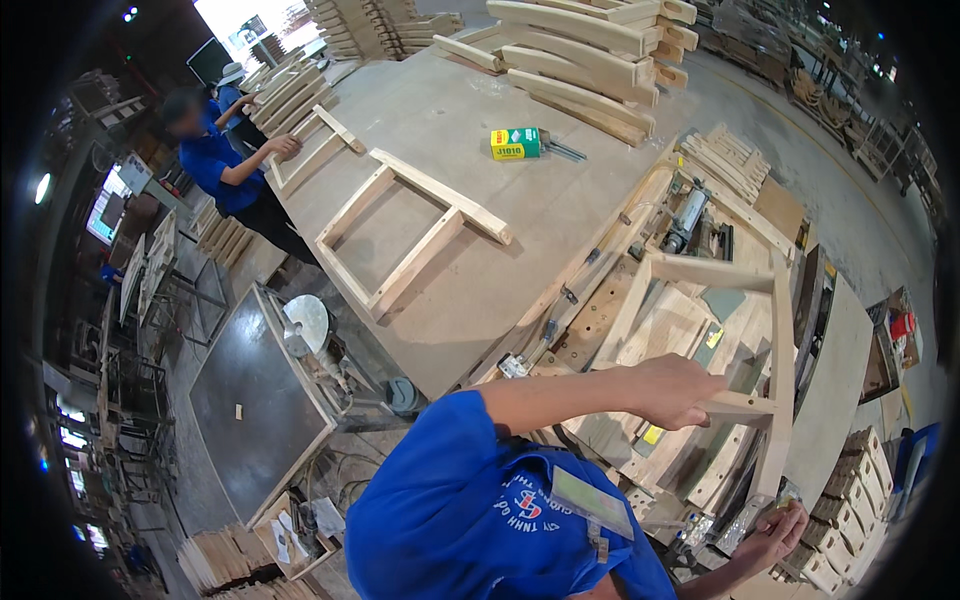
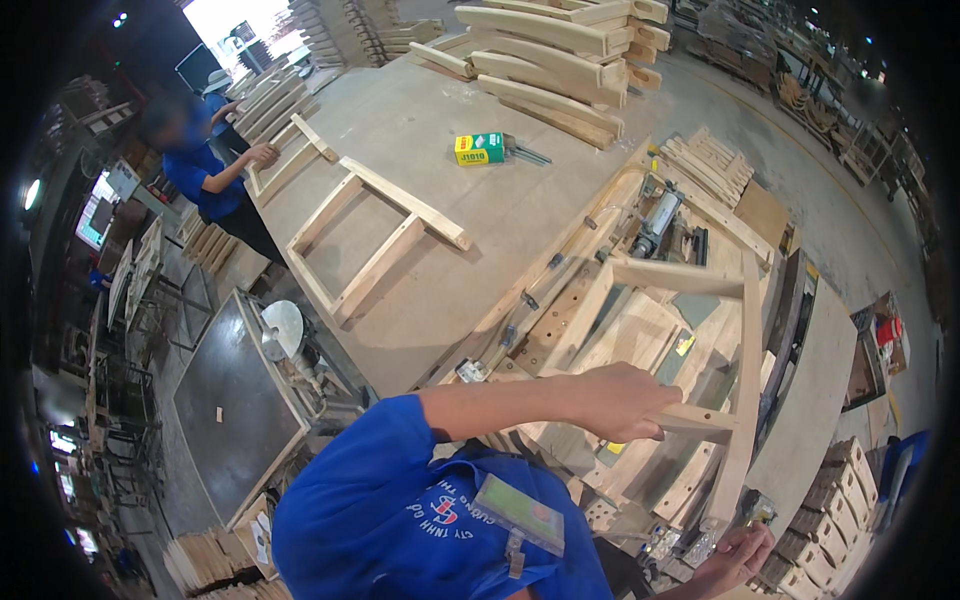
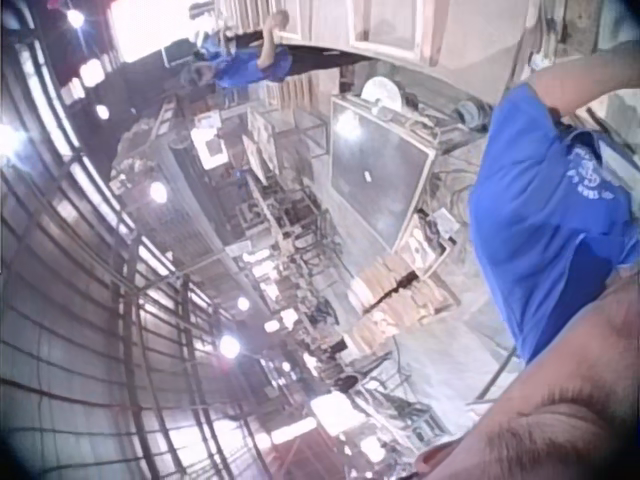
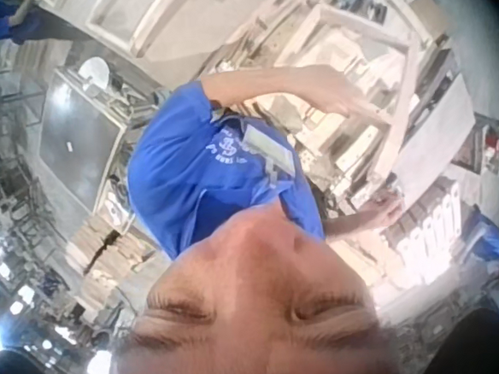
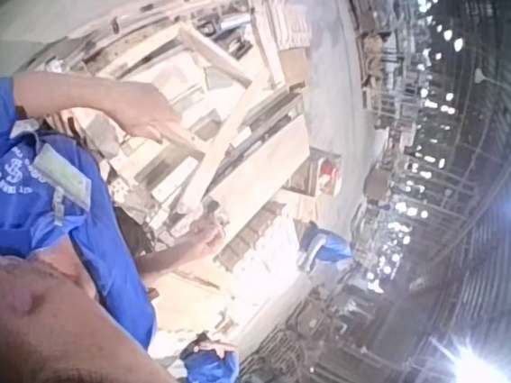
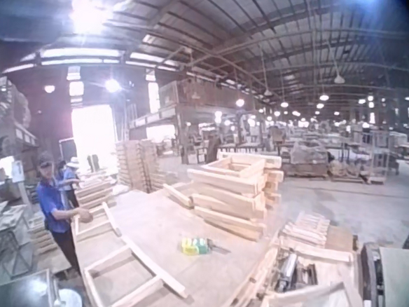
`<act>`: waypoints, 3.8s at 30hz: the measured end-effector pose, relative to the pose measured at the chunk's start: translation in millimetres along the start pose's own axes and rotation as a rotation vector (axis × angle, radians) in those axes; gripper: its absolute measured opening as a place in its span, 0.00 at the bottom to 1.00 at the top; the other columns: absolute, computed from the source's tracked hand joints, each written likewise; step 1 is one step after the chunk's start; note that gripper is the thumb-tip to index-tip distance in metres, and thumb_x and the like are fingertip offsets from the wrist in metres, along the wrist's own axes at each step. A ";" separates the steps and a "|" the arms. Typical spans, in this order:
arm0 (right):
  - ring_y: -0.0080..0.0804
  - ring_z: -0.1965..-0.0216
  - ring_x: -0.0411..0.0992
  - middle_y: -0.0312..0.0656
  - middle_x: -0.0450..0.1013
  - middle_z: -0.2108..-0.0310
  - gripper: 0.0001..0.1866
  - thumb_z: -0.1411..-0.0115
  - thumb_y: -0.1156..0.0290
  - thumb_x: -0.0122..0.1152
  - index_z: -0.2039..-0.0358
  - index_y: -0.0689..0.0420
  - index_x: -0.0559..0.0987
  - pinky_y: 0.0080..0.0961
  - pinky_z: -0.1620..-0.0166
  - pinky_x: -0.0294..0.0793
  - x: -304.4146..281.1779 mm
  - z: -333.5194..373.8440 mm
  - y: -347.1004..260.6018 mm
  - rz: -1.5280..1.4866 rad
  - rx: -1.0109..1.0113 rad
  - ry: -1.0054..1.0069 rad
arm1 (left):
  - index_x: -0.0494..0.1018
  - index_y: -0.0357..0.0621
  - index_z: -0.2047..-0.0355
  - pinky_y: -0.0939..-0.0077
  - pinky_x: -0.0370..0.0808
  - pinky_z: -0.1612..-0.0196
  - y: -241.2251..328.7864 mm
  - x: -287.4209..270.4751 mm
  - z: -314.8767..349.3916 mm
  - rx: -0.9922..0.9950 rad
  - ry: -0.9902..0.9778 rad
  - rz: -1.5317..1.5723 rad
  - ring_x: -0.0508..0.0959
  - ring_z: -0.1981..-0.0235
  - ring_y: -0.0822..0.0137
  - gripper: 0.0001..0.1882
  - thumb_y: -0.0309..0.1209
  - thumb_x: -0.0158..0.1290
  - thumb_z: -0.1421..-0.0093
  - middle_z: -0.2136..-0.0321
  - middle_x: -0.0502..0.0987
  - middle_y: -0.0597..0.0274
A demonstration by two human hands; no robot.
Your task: The person assembles wooden chair frames by placing small wooden pieces into a jig, tapping them with a mallet, and fastening them with a pneumatic nail gun. The person repeats this process for multiple frames, moving completed frames aside and picking up new pieces.
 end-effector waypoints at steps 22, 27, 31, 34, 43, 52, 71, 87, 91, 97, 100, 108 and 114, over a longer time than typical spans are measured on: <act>0.29 0.68 0.70 0.43 0.77 0.67 0.20 0.26 0.59 0.60 0.53 0.68 0.81 0.28 0.64 0.73 126.9 49.4 -48.9 0.644 0.162 -0.362 | 0.77 0.40 0.51 0.51 0.79 0.48 -204.7 -165.5 289.3 -1.062 0.686 -0.433 0.83 0.51 0.47 0.21 0.37 0.62 0.41 0.55 0.83 0.45; 0.27 0.67 0.71 0.44 0.77 0.65 0.21 0.25 0.60 0.58 0.46 0.67 0.78 0.26 0.68 0.72 141.1 38.0 -22.5 0.572 0.189 -0.605 | 0.77 0.44 0.51 0.53 0.80 0.48 -233.2 -156.2 297.4 -1.138 0.813 -0.542 0.82 0.48 0.50 0.19 0.38 0.63 0.40 0.52 0.80 0.49; 0.26 0.68 0.72 0.45 0.78 0.64 0.19 0.26 0.62 0.59 0.46 0.67 0.79 0.25 0.70 0.74 161.7 51.3 -10.5 0.561 0.119 -0.623 | 0.76 0.43 0.50 0.51 0.79 0.49 -241.5 -154.1 301.9 -1.187 0.838 -0.478 0.81 0.47 0.47 0.22 0.43 0.64 0.38 0.51 0.79 0.48; 0.28 0.65 0.73 0.48 0.79 0.58 0.19 0.27 0.62 0.60 0.46 0.66 0.80 0.22 0.70 0.75 179.2 78.9 -19.2 0.610 0.000 -0.634 | 0.77 0.44 0.50 0.52 0.79 0.49 -243.2 -155.0 314.3 -1.234 0.795 -0.391 0.82 0.48 0.49 0.22 0.43 0.65 0.38 0.52 0.81 0.48; 0.16 0.76 0.67 0.30 0.70 0.76 0.10 0.30 0.66 0.60 0.56 0.58 0.81 0.18 0.75 0.66 145.9 144.8 61.2 0.504 0.341 -0.630 | 0.83 0.44 0.55 0.49 0.79 0.49 -260.9 -162.1 309.9 -1.368 0.780 -0.460 0.84 0.53 0.46 0.22 0.49 0.61 0.37 0.56 0.85 0.46; 0.56 0.56 0.81 0.52 0.83 0.59 0.24 0.33 0.54 0.60 0.44 0.56 0.79 0.47 0.50 0.79 34.7 206.4 25.1 0.782 0.414 -0.601 | 0.82 0.41 0.51 0.47 0.79 0.50 -202.2 -140.9 184.5 -0.943 0.540 -1.027 0.83 0.52 0.45 0.25 0.50 0.62 0.36 0.53 0.85 0.49; 0.53 0.48 0.78 0.51 0.80 0.54 0.20 0.46 0.63 0.68 0.52 0.52 0.80 0.48 0.45 0.78 -424.3 432.8 -3.0 1.479 1.119 0.440 | 0.79 0.32 0.55 0.57 0.77 0.51 2.5 131.1 26.0 0.188 0.345 -0.363 0.81 0.56 0.46 0.13 0.32 0.58 0.31 0.59 0.82 0.47; 0.50 0.55 0.81 0.55 0.81 0.60 0.25 0.37 0.57 0.66 0.45 0.59 0.77 0.43 0.50 0.77 -246.3 384.3 -120.0 0.965 0.448 0.922 | 0.80 0.36 0.58 0.57 0.78 0.57 28.5 127.0 22.9 0.451 0.189 0.048 0.82 0.62 0.47 0.08 0.22 0.62 0.37 0.64 0.83 0.48; 0.50 0.58 0.81 0.56 0.80 0.62 0.26 0.36 0.56 0.64 0.46 0.62 0.74 0.44 0.52 0.77 -162.8 272.8 -140.8 1.066 0.273 0.704 | 0.81 0.41 0.58 0.58 0.78 0.56 58.3 96.9 48.4 0.639 0.274 0.067 0.83 0.61 0.49 0.11 0.21 0.65 0.42 0.63 0.84 0.51; 0.60 0.54 0.81 0.64 0.80 0.60 0.28 0.36 0.54 0.64 0.49 0.65 0.73 0.50 0.52 0.77 -30.6 117.8 -96.0 1.166 0.201 0.310 | 0.77 0.41 0.49 0.54 0.73 0.41 72.1 93.6 85.8 0.808 0.173 0.002 0.78 0.46 0.49 0.25 0.40 0.68 0.43 0.50 0.80 0.55; 0.62 0.54 0.80 0.65 0.80 0.58 0.30 0.37 0.51 0.64 0.47 0.66 0.73 0.52 0.50 0.76 27.2 55.6 -48.0 1.193 0.180 0.120 | 0.74 0.40 0.46 0.57 0.74 0.44 38.1 114.6 76.4 0.646 0.189 -0.114 0.78 0.48 0.52 0.26 0.39 0.65 0.41 0.51 0.79 0.55; 0.65 0.46 0.77 0.67 0.78 0.50 0.37 0.38 0.46 0.64 0.43 0.64 0.68 0.55 0.43 0.74 152.4 -41.5 77.6 1.312 0.233 -0.265 | 0.75 0.48 0.53 0.57 0.74 0.54 -78.9 124.3 36.5 0.179 0.295 -0.275 0.80 0.56 0.56 0.15 0.35 0.62 0.39 0.63 0.80 0.60; 0.66 0.47 0.77 0.68 0.78 0.51 0.34 0.37 0.47 0.62 0.44 0.65 0.68 0.54 0.43 0.75 198.2 -54.0 162.1 1.258 0.278 -0.406 | 0.77 0.48 0.53 0.57 0.75 0.54 -128.5 133.7 36.4 -0.063 0.225 -0.337 0.81 0.58 0.56 0.13 0.37 0.59 0.35 0.64 0.81 0.60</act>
Point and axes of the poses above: each hand's wrist, its own z-axis away from the middle knuckle, its own x-axis out of the palm, y = z × x, the point moved 2 cm from there along -z, towards the middle knuckle
